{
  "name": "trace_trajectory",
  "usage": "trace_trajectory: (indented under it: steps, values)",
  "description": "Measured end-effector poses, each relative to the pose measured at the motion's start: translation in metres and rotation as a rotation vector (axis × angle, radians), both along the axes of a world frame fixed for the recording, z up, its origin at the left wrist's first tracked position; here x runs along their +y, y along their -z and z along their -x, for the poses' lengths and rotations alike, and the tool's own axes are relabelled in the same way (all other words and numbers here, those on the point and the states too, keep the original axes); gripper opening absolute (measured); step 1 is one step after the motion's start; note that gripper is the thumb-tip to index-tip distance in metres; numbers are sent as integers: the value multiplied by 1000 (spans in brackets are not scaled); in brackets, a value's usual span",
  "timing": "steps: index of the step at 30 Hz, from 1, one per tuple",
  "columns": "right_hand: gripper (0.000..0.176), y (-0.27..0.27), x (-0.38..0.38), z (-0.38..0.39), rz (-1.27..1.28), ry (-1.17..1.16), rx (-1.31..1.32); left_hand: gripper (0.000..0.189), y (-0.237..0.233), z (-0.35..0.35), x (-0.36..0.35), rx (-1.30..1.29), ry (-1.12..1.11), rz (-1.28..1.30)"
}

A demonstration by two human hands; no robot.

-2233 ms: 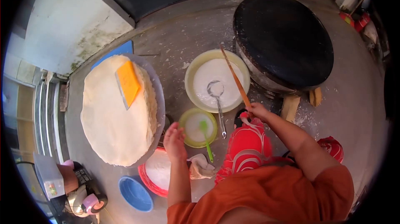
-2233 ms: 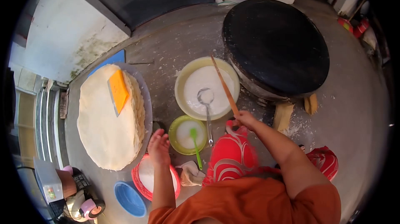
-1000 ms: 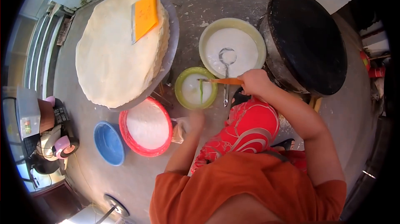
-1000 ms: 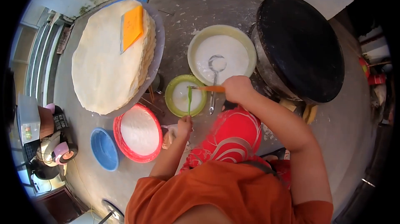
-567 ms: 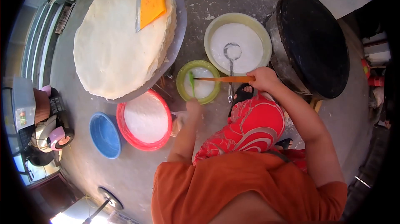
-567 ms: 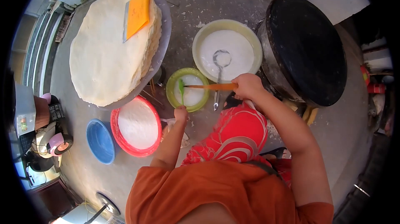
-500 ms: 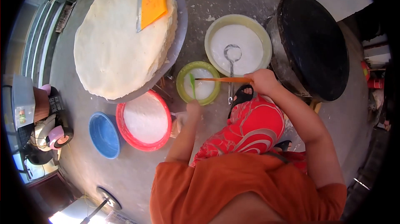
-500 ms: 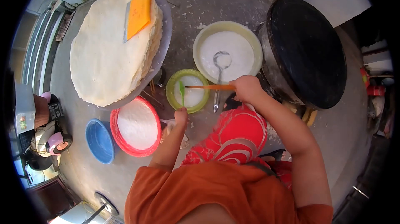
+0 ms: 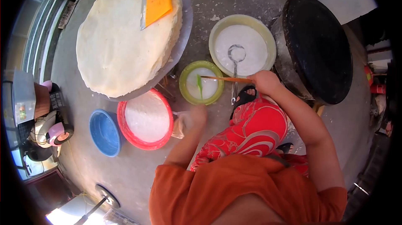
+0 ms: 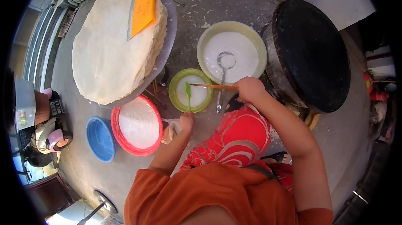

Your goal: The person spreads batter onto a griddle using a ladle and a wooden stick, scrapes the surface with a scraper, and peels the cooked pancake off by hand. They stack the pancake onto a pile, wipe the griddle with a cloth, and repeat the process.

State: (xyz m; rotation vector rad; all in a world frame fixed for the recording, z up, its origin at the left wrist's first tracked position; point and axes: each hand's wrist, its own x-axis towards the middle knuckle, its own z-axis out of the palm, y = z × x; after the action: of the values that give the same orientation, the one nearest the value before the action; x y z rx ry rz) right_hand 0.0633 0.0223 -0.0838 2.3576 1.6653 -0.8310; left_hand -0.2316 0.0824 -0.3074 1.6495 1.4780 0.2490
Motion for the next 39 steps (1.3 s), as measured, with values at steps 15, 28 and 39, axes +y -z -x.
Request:
trace_trajectory:
  steps: [15, 28, 39]
  values:
    - [24, -56, -58, -15, -204, 283, 68, 29, -23, -26, 21, 123, 104, 67]
    - [21, -79, -204, -2, -408, 1032, 540, 39, -120, -169, 36, -729, -201, 1494]
    - [26, -85, -289, 21, -634, 1353, 713, 23, -158, -164, 23, -222, 408, 442]
